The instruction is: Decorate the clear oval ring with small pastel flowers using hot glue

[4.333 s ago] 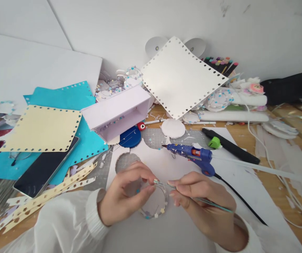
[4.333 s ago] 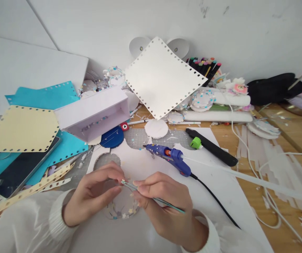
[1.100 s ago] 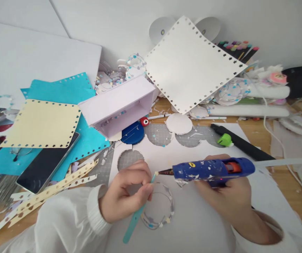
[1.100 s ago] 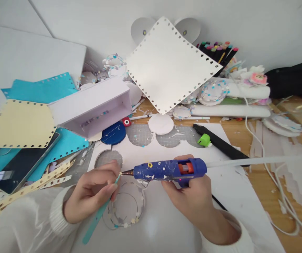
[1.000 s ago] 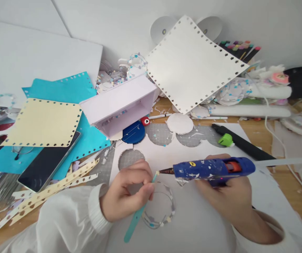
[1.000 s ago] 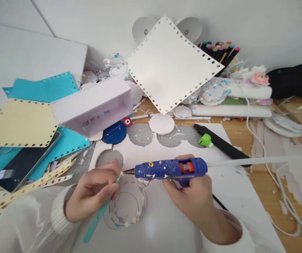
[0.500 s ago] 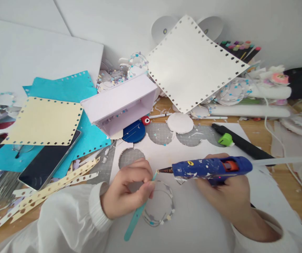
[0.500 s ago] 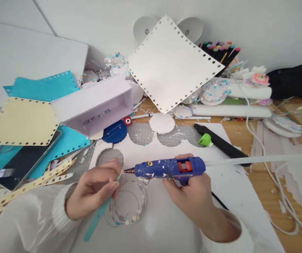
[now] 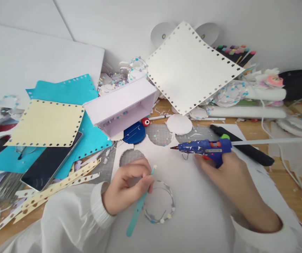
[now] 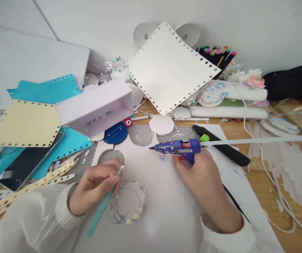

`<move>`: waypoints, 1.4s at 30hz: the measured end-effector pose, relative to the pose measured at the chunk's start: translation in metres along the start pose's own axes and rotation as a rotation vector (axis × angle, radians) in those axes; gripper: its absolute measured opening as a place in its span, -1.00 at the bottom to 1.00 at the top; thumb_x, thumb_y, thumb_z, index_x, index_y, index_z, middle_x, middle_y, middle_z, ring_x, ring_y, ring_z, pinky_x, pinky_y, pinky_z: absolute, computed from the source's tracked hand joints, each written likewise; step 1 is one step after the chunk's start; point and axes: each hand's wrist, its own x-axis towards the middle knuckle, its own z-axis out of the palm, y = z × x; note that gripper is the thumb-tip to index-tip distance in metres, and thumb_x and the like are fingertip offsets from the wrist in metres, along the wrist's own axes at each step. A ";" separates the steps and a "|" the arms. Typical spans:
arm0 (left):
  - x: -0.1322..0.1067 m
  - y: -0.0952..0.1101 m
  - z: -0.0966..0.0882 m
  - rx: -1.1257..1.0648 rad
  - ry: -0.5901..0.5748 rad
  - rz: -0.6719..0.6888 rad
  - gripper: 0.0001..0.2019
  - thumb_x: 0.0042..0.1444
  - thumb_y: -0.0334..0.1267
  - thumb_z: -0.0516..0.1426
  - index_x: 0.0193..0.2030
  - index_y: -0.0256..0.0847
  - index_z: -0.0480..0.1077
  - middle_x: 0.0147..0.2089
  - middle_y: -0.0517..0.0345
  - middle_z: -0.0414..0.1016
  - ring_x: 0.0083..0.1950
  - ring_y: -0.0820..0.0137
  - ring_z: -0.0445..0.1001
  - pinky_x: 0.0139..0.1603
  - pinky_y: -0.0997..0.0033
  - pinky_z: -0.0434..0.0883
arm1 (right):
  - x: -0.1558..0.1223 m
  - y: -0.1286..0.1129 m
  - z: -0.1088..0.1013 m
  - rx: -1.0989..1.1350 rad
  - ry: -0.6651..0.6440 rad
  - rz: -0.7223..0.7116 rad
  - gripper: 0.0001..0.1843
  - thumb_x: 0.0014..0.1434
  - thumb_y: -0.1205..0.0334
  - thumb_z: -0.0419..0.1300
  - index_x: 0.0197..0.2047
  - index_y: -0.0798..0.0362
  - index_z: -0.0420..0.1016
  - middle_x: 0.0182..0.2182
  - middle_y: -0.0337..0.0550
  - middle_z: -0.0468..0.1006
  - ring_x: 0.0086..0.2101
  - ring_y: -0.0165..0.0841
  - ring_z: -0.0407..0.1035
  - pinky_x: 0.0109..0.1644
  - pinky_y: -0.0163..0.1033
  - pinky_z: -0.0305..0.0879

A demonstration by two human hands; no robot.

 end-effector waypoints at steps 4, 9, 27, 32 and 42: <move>0.000 -0.003 -0.001 -0.047 0.009 -0.031 -0.58 0.27 -0.16 0.05 -0.59 -0.26 0.37 -0.52 0.12 0.31 -0.41 0.41 0.30 -0.37 0.39 0.25 | -0.001 0.005 -0.001 0.112 -0.054 -0.041 -0.80 0.05 0.05 0.19 -0.48 -0.03 0.36 -0.57 -0.20 0.45 -0.52 -0.24 0.38 -0.49 -0.22 0.20; 0.000 -0.008 -0.002 -0.107 0.045 -0.061 -0.57 0.27 -0.11 0.05 -0.60 -0.26 0.38 -0.51 0.13 0.28 -0.42 0.42 0.28 -0.37 0.38 0.23 | -0.006 0.011 0.000 0.144 -0.054 -0.064 -0.82 0.06 0.10 0.21 -0.46 -0.03 0.33 -0.55 -0.26 0.48 -0.53 -0.30 0.40 -0.47 -0.26 0.23; -0.002 -0.014 -0.002 -0.280 0.107 -0.194 -0.66 0.21 -0.17 0.09 -0.53 -0.28 0.49 -0.42 0.11 0.27 -0.35 0.39 0.27 -0.33 0.37 0.23 | -0.056 -0.036 -0.077 -0.146 -0.110 -0.796 -0.63 0.31 0.24 -0.09 0.08 0.08 0.41 -0.09 -0.01 0.54 -0.14 -0.18 0.43 -0.13 -0.07 0.36; 0.000 -0.012 0.000 -0.333 0.159 -0.229 -0.66 0.16 -0.17 0.13 -0.58 -0.29 0.41 -0.43 0.14 0.25 -0.38 0.43 0.24 -0.33 0.39 0.25 | -0.017 -0.101 -0.042 -0.047 -0.072 -1.103 -0.72 0.29 0.44 -0.03 -0.08 0.21 0.48 -0.17 0.00 0.57 -0.16 -0.23 0.43 -0.14 -0.11 0.40; 0.001 -0.012 0.002 -0.347 0.201 -0.222 -0.59 0.18 -0.17 0.13 -0.66 -0.28 0.28 -0.49 0.19 0.22 -0.43 0.48 0.20 -0.40 0.45 0.24 | -0.006 -0.100 -0.003 -0.038 0.171 -1.324 -0.84 0.21 0.49 0.09 -0.24 0.25 0.51 -0.36 0.02 0.58 -0.31 -0.24 0.45 -0.27 -0.15 0.41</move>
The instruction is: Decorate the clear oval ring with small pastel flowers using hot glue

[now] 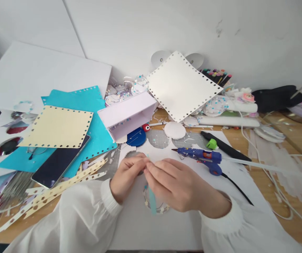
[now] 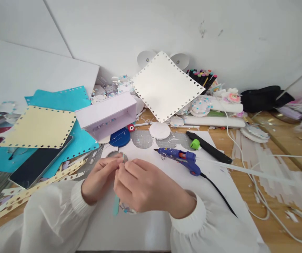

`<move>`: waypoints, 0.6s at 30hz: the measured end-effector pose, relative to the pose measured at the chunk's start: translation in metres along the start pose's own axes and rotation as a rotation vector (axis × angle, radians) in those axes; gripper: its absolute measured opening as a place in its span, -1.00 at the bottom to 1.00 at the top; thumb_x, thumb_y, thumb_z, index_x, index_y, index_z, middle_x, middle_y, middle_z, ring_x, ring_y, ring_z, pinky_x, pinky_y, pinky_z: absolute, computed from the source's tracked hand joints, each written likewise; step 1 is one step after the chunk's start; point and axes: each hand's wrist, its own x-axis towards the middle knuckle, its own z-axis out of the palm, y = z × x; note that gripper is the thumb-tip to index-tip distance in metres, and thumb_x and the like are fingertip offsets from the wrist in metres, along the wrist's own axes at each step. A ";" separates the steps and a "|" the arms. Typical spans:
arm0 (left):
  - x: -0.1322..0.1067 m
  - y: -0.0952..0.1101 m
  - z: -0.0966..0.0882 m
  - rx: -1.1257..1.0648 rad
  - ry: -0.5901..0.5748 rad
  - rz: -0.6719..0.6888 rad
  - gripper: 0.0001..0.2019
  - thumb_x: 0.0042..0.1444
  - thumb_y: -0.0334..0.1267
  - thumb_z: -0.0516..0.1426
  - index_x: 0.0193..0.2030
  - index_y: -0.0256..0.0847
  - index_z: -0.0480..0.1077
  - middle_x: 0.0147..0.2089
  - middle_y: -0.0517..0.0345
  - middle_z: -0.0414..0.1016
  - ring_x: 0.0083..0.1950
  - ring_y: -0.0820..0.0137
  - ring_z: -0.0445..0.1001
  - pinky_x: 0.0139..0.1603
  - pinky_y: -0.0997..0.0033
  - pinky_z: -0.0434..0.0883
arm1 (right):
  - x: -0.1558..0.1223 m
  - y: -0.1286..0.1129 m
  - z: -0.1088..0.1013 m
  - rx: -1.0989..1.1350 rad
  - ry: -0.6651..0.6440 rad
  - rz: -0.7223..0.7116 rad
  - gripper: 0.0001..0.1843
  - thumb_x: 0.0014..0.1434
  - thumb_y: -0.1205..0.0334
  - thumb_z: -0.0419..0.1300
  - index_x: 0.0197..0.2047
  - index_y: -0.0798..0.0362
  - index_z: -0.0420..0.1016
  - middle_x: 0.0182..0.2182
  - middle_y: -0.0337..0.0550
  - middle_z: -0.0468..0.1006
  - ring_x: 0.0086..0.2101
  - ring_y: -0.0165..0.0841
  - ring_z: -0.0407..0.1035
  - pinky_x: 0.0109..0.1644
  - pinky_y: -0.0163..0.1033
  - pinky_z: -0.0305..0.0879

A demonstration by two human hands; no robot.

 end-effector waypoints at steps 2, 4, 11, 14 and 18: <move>0.000 0.002 0.001 0.104 -0.017 0.058 -0.57 0.23 -0.15 0.09 -0.64 -0.27 0.31 -0.49 0.16 0.28 -0.40 0.45 0.24 -0.33 0.42 0.26 | -0.007 0.003 -0.003 0.031 0.049 0.071 -0.82 0.22 0.49 0.06 -0.20 0.25 0.49 -0.35 0.05 0.58 -0.31 -0.24 0.45 -0.29 -0.15 0.42; 0.000 0.005 0.001 0.222 -0.054 0.111 -0.60 0.26 -0.13 0.05 -0.55 -0.27 0.42 -0.43 0.11 0.38 -0.33 0.40 0.32 -0.24 0.38 0.29 | -0.016 0.007 -0.006 0.095 0.106 0.206 -0.80 0.22 0.49 0.06 -0.14 0.19 0.46 -0.32 0.00 0.58 -0.31 -0.29 0.44 -0.30 -0.18 0.43; 0.000 0.010 0.000 0.463 -0.321 0.154 -0.79 0.18 -0.19 0.12 -0.22 -0.29 0.50 -0.24 -0.02 0.44 -0.22 0.32 0.39 -0.22 0.35 0.31 | -0.044 0.010 -0.008 0.381 0.611 0.774 -0.68 0.04 0.55 0.20 -0.18 -0.01 0.45 -0.44 -0.22 0.46 -0.42 -0.34 0.39 -0.38 -0.17 0.38; -0.001 0.012 0.001 0.475 -0.402 0.188 -0.83 0.20 -0.28 0.11 -0.32 -0.29 0.49 -0.31 0.02 0.42 -0.23 0.34 0.38 -0.16 0.34 0.31 | -0.043 0.003 -0.011 0.591 0.635 0.937 -0.74 0.07 0.53 0.19 -0.25 -0.03 0.46 -0.48 -0.26 0.42 -0.42 -0.34 0.38 -0.37 -0.16 0.37; -0.002 0.013 0.000 0.380 -0.418 0.122 -0.68 0.28 -0.28 0.01 -0.51 -0.28 0.32 -0.43 0.11 0.30 -0.35 0.42 0.30 -0.29 0.40 0.26 | -0.040 -0.004 -0.016 0.907 0.631 1.011 -0.76 0.09 0.54 0.16 -0.28 0.00 0.47 -0.50 -0.28 0.38 -0.45 -0.39 0.33 -0.40 -0.20 0.31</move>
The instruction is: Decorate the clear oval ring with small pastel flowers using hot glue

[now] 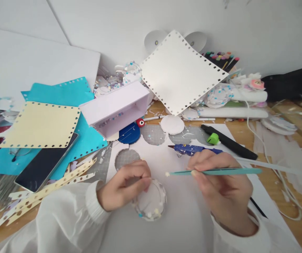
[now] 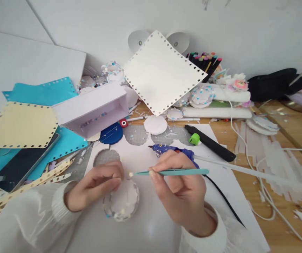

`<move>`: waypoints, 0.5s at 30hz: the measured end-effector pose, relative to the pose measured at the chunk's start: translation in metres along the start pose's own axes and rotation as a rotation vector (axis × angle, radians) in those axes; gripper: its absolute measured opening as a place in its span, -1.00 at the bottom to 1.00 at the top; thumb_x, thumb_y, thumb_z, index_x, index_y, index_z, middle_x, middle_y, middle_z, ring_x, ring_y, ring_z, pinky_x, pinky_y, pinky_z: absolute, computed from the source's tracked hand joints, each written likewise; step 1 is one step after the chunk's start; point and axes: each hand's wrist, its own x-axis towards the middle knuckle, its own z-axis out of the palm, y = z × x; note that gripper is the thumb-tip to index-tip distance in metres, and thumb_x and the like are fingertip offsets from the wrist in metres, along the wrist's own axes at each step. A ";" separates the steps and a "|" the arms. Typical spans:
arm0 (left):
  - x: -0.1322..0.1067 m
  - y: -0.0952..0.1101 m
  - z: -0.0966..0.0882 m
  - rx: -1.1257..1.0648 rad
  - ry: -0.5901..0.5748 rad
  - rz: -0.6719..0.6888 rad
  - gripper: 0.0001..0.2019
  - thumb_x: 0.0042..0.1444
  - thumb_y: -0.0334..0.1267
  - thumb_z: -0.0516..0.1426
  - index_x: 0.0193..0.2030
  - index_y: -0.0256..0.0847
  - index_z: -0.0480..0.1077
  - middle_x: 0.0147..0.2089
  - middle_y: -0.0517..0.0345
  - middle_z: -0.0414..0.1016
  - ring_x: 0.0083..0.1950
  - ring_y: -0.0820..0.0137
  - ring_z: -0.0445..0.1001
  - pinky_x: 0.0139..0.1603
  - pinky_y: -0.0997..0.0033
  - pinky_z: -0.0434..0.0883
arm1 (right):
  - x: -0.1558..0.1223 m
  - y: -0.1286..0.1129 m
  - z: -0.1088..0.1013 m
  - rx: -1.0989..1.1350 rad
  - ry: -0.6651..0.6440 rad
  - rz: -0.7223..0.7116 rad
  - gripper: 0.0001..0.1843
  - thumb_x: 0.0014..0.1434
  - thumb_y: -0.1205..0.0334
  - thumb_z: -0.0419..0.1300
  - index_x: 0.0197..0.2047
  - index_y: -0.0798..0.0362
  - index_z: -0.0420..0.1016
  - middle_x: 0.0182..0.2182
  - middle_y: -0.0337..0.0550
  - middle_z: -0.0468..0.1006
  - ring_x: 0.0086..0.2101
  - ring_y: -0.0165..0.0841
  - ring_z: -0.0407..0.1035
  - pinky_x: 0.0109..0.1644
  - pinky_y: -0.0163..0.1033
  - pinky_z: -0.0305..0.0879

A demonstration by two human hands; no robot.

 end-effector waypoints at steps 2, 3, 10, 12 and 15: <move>0.000 -0.001 -0.001 -0.079 0.047 -0.022 -0.64 0.29 -0.23 0.00 -0.55 -0.26 0.21 -0.46 0.15 0.23 -0.41 0.44 0.23 -0.37 0.41 0.21 | -0.002 -0.002 0.000 0.060 -0.057 0.069 -0.77 0.10 0.54 0.15 -0.28 0.01 0.47 -0.50 -0.27 0.37 -0.46 -0.41 0.30 -0.42 -0.23 0.29; 0.000 -0.002 -0.001 -0.105 0.070 -0.029 -0.63 0.28 -0.20 0.01 -0.56 -0.25 0.18 -0.47 0.17 0.20 -0.42 0.45 0.20 -0.39 0.41 0.18 | -0.004 -0.003 0.001 0.074 -0.085 0.106 -0.78 0.11 0.53 0.15 -0.28 0.01 0.47 -0.50 -0.27 0.37 -0.46 -0.41 0.30 -0.42 -0.24 0.29; 0.000 -0.004 -0.001 -0.153 0.121 -0.060 -0.62 0.27 -0.21 0.02 -0.58 -0.24 0.15 -0.48 0.19 0.16 -0.44 0.46 0.15 -0.42 0.39 0.12 | -0.015 -0.001 0.003 0.078 -0.238 0.264 -0.80 0.17 0.47 0.15 -0.26 -0.06 0.41 -0.46 -0.26 0.38 -0.42 -0.42 0.30 -0.40 -0.26 0.28; 0.001 -0.003 0.000 -0.151 0.119 -0.057 -0.62 0.27 -0.22 0.02 -0.58 -0.24 0.15 -0.49 0.19 0.17 -0.44 0.46 0.16 -0.42 0.39 0.13 | -0.017 -0.001 0.003 0.073 -0.249 0.284 -0.80 0.17 0.46 0.15 -0.25 -0.07 0.40 -0.46 -0.26 0.37 -0.41 -0.42 0.30 -0.39 -0.26 0.28; 0.001 -0.001 0.000 -0.142 0.121 -0.054 -0.62 0.27 -0.20 0.02 -0.58 -0.24 0.15 -0.49 0.19 0.16 -0.44 0.45 0.16 -0.42 0.38 0.13 | -0.018 -0.001 0.004 0.061 -0.262 0.288 -0.81 0.18 0.45 0.15 -0.25 -0.07 0.40 -0.45 -0.26 0.37 -0.40 -0.42 0.30 -0.38 -0.26 0.28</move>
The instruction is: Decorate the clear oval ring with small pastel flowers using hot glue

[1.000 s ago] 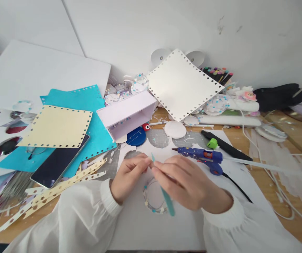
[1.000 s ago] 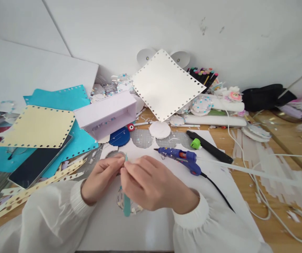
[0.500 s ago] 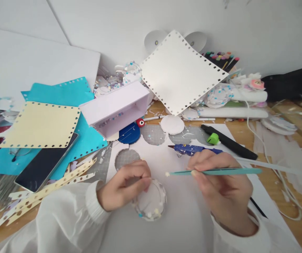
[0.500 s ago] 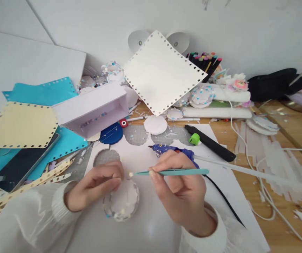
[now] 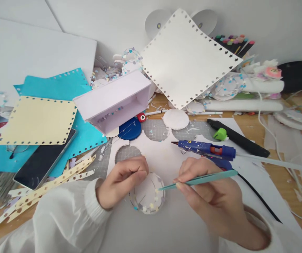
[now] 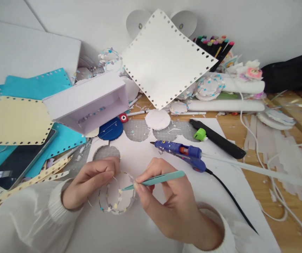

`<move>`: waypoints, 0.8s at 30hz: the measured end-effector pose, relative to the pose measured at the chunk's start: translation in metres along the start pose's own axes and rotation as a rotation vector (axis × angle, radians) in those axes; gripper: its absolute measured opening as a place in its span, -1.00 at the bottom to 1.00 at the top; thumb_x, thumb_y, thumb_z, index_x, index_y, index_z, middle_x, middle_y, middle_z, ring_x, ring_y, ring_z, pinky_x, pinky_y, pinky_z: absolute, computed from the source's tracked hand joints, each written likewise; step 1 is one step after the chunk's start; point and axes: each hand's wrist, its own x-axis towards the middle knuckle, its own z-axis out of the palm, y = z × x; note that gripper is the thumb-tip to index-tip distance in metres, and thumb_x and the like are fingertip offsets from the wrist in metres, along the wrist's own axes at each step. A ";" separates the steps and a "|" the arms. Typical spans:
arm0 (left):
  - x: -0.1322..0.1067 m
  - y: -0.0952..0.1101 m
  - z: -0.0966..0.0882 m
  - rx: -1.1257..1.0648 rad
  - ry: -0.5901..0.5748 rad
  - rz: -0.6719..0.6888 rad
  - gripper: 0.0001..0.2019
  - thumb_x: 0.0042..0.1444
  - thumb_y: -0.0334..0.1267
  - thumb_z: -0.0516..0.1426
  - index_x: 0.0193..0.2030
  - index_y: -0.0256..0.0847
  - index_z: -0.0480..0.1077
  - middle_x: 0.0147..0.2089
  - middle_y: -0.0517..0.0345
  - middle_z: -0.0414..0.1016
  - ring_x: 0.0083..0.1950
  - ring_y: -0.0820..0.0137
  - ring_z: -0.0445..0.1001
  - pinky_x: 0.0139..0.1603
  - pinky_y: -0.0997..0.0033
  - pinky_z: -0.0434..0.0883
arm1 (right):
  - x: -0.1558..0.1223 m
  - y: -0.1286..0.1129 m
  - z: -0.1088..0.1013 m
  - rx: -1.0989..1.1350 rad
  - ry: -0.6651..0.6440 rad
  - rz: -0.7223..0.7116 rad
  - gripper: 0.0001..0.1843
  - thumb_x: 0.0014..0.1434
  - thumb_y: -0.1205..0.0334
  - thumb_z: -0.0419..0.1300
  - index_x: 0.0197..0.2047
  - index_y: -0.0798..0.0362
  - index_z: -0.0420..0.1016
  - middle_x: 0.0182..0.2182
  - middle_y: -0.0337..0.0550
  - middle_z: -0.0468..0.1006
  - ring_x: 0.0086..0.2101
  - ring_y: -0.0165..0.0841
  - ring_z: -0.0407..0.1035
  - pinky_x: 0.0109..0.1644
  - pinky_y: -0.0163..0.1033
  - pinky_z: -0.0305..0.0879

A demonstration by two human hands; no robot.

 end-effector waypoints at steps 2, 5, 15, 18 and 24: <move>0.000 0.001 0.000 0.009 -0.002 0.003 -0.61 0.27 -0.19 0.02 -0.59 -0.23 0.14 -0.50 0.19 0.15 -0.45 0.45 0.16 -0.43 0.38 0.13 | 0.000 0.000 0.000 -0.010 -0.006 -0.006 -0.81 0.18 0.46 0.15 -0.25 -0.07 0.40 -0.45 -0.26 0.38 -0.40 -0.43 0.30 -0.37 -0.26 0.28; -0.001 -0.001 -0.001 0.019 -0.007 0.014 -0.61 0.27 -0.19 0.02 -0.59 -0.23 0.12 -0.50 0.20 0.15 -0.45 0.45 0.15 -0.42 0.38 0.14 | 0.000 0.000 0.001 -0.018 -0.015 -0.016 -0.79 0.17 0.47 0.14 -0.25 -0.07 0.41 -0.45 -0.27 0.39 -0.41 -0.43 0.30 -0.38 -0.25 0.28; -0.001 -0.002 -0.001 0.002 -0.014 0.024 -0.63 0.28 -0.23 0.01 -0.58 -0.24 0.13 -0.49 0.20 0.15 -0.44 0.45 0.16 -0.41 0.38 0.13 | 0.002 0.001 0.002 -0.107 -0.014 -0.073 -0.77 0.13 0.51 0.15 -0.24 -0.03 0.40 -0.47 -0.28 0.40 -0.43 -0.45 0.32 -0.40 -0.27 0.27; 0.000 -0.002 0.000 -0.002 -0.017 0.023 -0.62 0.28 -0.23 0.01 -0.58 -0.24 0.13 -0.49 0.20 0.15 -0.44 0.46 0.15 -0.41 0.38 0.13 | 0.001 0.000 0.002 -0.127 -0.013 -0.107 -0.75 0.12 0.53 0.15 -0.22 -0.02 0.41 -0.47 -0.29 0.41 -0.44 -0.45 0.32 -0.39 -0.26 0.27; 0.000 -0.002 0.000 -0.004 -0.014 0.023 -0.62 0.27 -0.21 0.02 -0.58 -0.24 0.13 -0.49 0.20 0.15 -0.44 0.46 0.15 -0.41 0.38 0.13 | -0.001 0.001 0.002 -0.121 -0.019 -0.137 -0.71 0.10 0.56 0.16 -0.19 -0.01 0.43 -0.46 -0.26 0.42 -0.44 -0.43 0.31 -0.40 -0.23 0.27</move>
